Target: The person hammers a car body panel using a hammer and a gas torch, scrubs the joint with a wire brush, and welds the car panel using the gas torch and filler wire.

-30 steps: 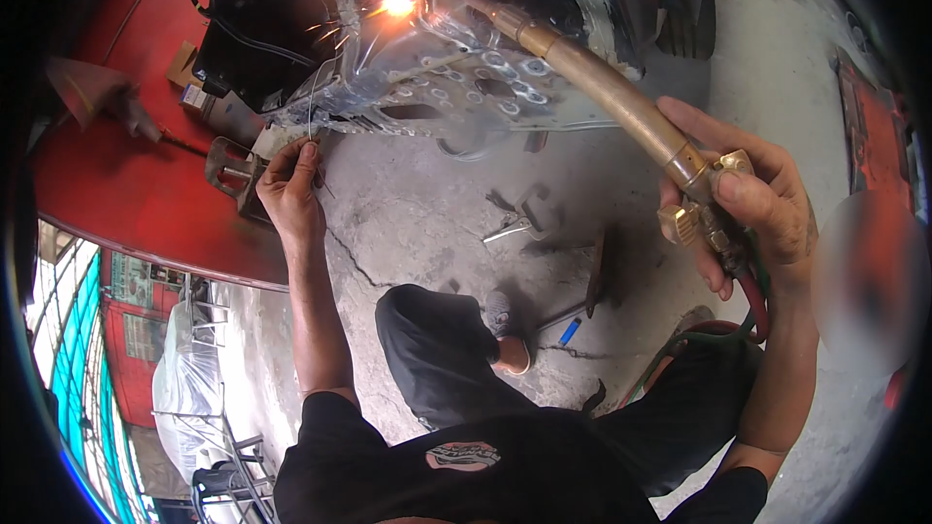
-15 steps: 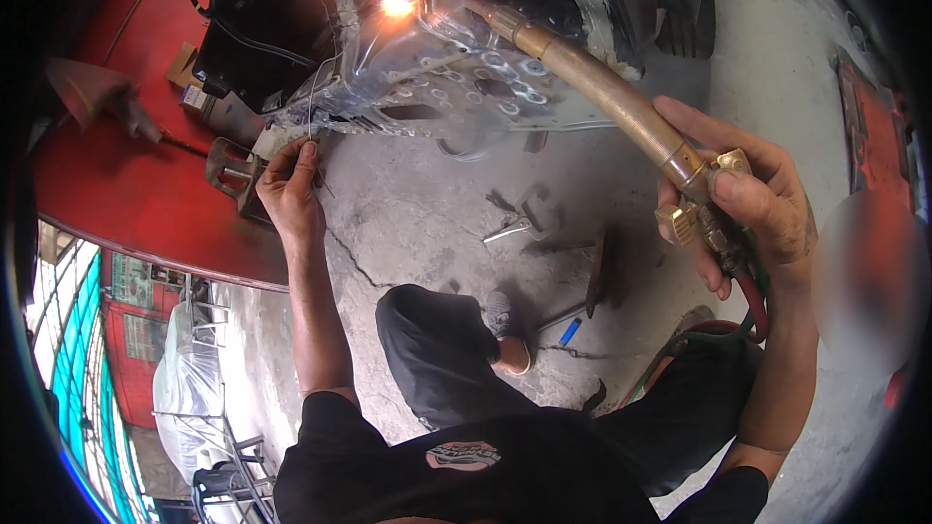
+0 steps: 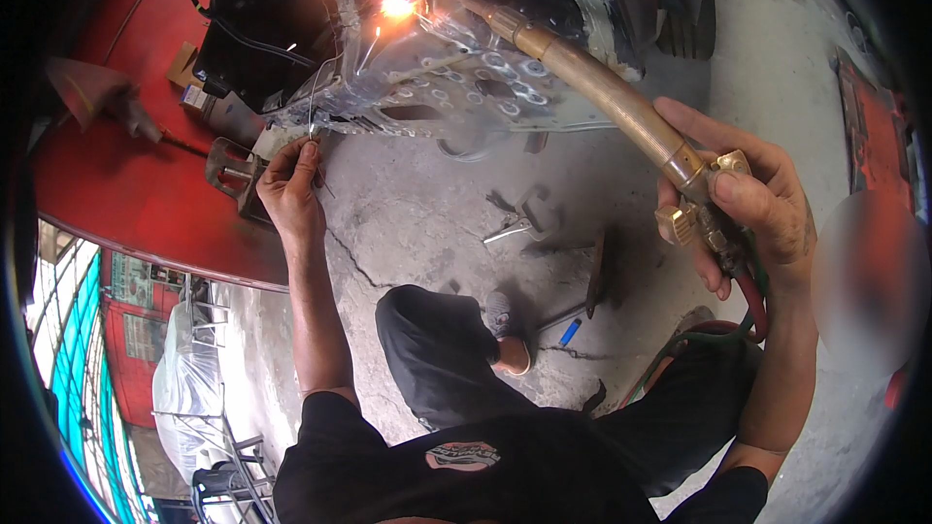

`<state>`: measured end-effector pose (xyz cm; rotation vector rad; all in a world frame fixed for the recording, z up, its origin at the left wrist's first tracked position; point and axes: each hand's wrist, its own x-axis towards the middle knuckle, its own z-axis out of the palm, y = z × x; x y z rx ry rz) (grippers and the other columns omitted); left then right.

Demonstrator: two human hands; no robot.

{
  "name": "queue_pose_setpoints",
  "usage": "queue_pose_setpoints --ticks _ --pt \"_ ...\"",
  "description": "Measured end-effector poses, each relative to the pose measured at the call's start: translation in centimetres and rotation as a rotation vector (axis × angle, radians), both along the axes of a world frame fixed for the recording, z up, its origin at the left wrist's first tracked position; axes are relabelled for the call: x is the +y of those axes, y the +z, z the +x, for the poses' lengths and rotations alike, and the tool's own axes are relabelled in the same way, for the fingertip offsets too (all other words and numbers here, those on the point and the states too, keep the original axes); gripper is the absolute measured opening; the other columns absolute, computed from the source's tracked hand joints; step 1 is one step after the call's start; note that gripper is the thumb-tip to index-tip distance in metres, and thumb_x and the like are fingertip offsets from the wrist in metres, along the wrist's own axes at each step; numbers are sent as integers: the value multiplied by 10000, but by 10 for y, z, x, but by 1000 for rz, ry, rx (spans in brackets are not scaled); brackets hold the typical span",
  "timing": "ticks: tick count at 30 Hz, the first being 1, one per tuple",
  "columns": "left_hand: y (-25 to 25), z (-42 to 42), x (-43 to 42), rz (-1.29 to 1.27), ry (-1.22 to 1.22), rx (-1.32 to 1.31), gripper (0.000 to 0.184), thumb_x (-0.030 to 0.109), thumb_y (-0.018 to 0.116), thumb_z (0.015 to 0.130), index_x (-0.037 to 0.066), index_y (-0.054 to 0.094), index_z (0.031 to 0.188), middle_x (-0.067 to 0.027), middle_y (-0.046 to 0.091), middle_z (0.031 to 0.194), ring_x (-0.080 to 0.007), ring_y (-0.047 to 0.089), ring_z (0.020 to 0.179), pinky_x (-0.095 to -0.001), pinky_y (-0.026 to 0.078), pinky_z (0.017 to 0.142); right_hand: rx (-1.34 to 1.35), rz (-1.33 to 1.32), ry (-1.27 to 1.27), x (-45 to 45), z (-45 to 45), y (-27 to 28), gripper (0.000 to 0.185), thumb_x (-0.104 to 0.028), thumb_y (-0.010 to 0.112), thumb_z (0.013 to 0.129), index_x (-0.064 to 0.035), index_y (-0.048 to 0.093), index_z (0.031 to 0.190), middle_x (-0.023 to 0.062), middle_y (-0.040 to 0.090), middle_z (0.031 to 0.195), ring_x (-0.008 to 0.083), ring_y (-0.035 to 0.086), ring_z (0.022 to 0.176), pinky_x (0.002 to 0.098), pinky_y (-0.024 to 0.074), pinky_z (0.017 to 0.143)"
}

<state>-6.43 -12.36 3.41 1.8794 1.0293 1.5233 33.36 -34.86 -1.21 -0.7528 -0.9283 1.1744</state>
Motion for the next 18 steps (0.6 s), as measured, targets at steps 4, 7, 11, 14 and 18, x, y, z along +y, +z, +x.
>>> queue_pose_setpoints --ticks 4,7,11,14,18 --pt "0 1 0 4 5 4 187 113 734 938 -55 727 1022 -26 669 783 -47 503 608 -192 369 545 -5 0 -4 0 1 -1 779 -309 679 857 141 425 1440 189 659 871 175 617 463 254 491 335" --pt "1 -1 0 -5 10 26 199 105 723 944 -65 719 1047 -32 670 794 -62 521 634 -208 392 569 -4 0 -12 0 0 -1 786 -314 682 855 144 422 1439 188 660 868 177 621 466 256 495 335" --pt "0 -2 0 -10 2 27 204 97 716 948 -73 714 1061 -37 671 802 -71 535 651 -217 408 582 -9 -9 -41 -1 -2 1 795 -316 684 853 149 416 1440 190 660 868 180 622 466 258 503 335" --pt "1 -1 0 -9 2 24 204 96 717 947 -73 714 1060 -38 671 804 -71 537 653 -217 408 582 -25 -12 4 0 2 0 799 -318 685 852 146 413 1443 193 659 875 186 634 486 259 509 338" --pt "0 1 0 2 -8 -7 178 100 726 943 -54 725 1030 -24 668 785 -44 501 610 -189 369 547 -16 -9 1 0 2 0 799 -319 685 852 143 413 1445 193 659 879 191 649 513 263 513 340"
